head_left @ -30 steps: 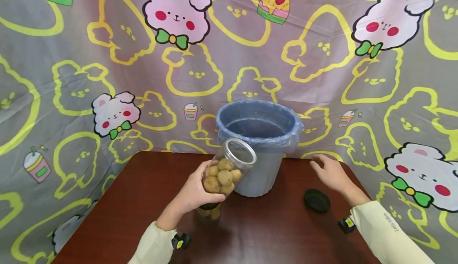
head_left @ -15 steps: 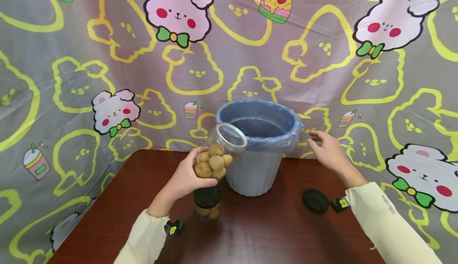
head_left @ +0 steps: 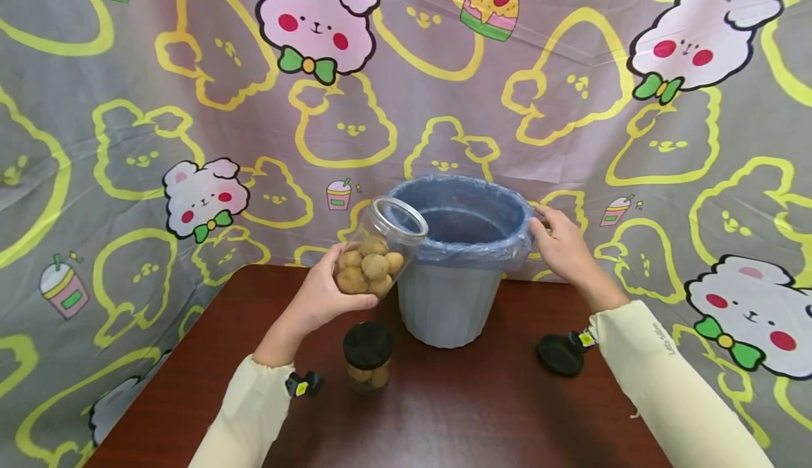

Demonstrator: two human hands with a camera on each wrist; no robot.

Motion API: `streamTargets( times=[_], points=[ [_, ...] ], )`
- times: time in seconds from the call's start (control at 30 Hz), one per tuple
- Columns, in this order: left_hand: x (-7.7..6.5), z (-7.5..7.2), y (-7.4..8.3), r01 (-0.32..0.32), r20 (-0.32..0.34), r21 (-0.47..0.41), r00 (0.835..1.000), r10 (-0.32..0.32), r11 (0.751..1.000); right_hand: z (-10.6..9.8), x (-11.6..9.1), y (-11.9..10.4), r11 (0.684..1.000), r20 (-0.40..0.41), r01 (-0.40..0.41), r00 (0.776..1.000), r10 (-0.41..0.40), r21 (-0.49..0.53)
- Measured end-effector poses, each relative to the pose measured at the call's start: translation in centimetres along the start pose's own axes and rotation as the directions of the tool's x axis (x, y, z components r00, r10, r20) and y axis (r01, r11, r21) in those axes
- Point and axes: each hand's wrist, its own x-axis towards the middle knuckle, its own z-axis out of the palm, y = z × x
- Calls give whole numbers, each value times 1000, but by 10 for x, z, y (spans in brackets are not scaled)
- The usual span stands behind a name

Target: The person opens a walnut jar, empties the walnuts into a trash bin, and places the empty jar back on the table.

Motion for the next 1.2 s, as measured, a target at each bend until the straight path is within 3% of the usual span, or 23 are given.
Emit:
streamTargets(
  times=[0.2,0.63,0.87,1.2],
  points=[
    [10,-6,4,18,-16,8,1000,-17,1000,4,5,-7,999,58,-42,997,42,-10],
    [38,-19,6,41,16,-55,999,-40,998,13,11,-8,997,71,-73,995,74,-15],
    [51,-27,14,39,40,38,998,-41,999,15,11,-7,996,58,-86,995,86,-7],
    [70,-35,25,38,71,75,997,-43,996,18,12,-5,998,37,-58,998,59,-16]
  ],
)
